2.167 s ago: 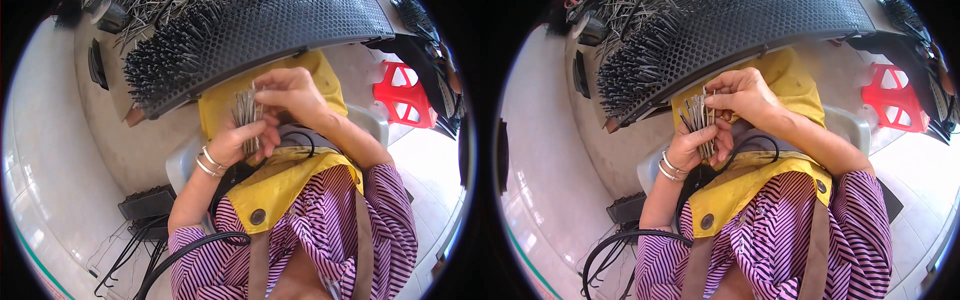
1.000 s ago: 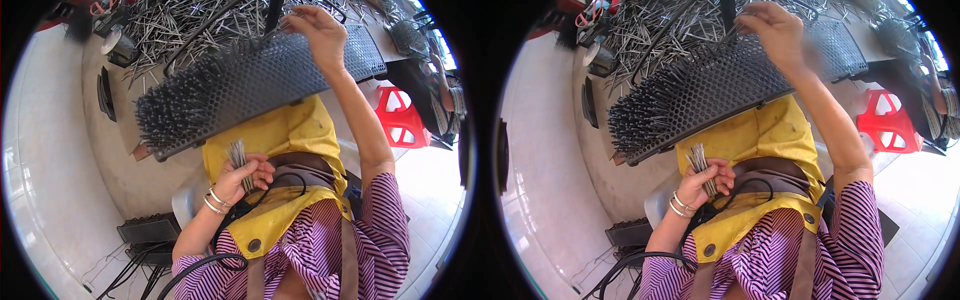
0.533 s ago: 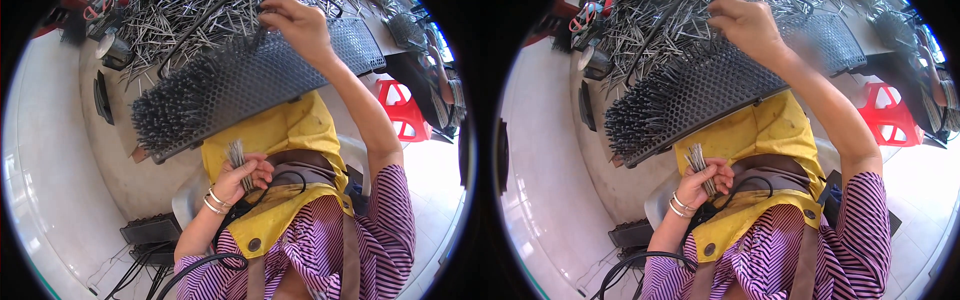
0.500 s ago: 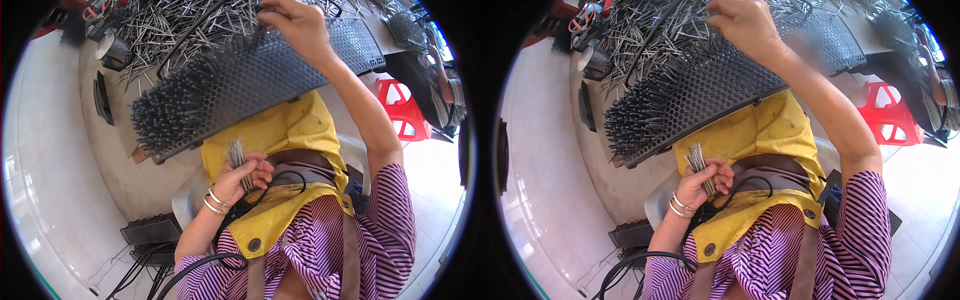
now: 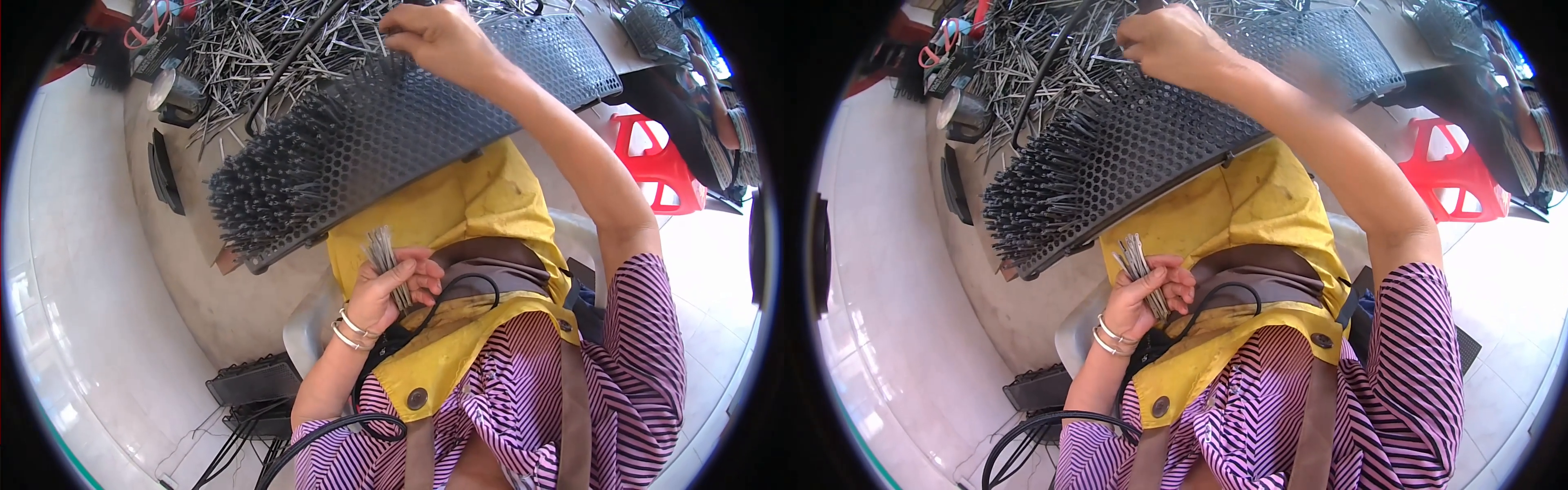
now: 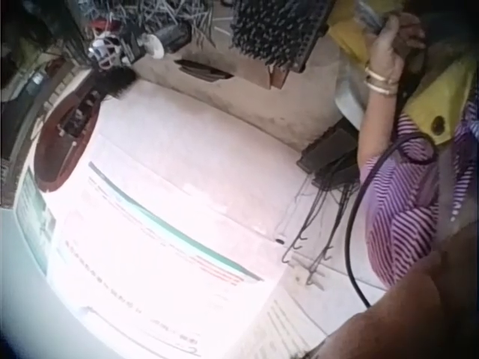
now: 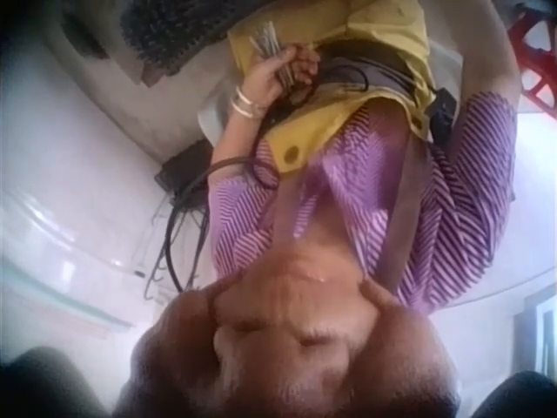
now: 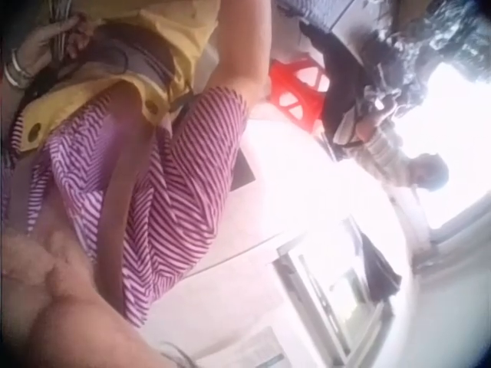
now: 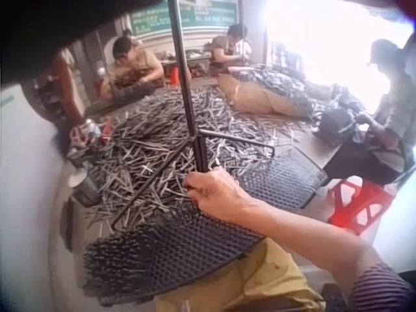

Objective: Inserting thin metal rods into a perforated grid plate.

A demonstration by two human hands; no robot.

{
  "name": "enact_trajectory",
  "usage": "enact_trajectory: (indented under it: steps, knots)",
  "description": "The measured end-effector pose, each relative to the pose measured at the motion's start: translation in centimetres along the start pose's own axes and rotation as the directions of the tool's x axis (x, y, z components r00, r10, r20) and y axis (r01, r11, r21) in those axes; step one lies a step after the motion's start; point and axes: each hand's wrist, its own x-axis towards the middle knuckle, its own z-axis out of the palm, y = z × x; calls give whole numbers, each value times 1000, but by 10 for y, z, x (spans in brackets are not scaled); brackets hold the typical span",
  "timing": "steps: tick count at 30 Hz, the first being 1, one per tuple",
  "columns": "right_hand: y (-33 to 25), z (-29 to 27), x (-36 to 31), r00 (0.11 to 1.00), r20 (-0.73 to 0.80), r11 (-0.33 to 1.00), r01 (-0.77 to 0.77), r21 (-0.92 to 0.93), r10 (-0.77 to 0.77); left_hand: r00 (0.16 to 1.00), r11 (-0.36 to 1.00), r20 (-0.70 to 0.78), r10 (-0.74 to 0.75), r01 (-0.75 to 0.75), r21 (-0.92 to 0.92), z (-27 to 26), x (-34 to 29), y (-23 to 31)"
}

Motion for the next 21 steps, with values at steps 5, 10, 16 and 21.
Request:
enact_trajectory:
  steps: [5,10,16,21]
  knots:
    - [1,3,-7,999,7,985,46,-164,-46,1000,1000,3,13,-13,-10,-2,1,-1]
    - [2,5,-10,996,-58,976,56,-209,-69,1000,1000,4,9,-9,-5,-1,1,-1]
    - [-2,0,8,989,88,984,-102,-149,115,999,998,51,-7,3,61,0,1,0]
    - [-4,0,5,971,101,958,-191,-213,216,998,998,64,20,-24,64,2,1,0]
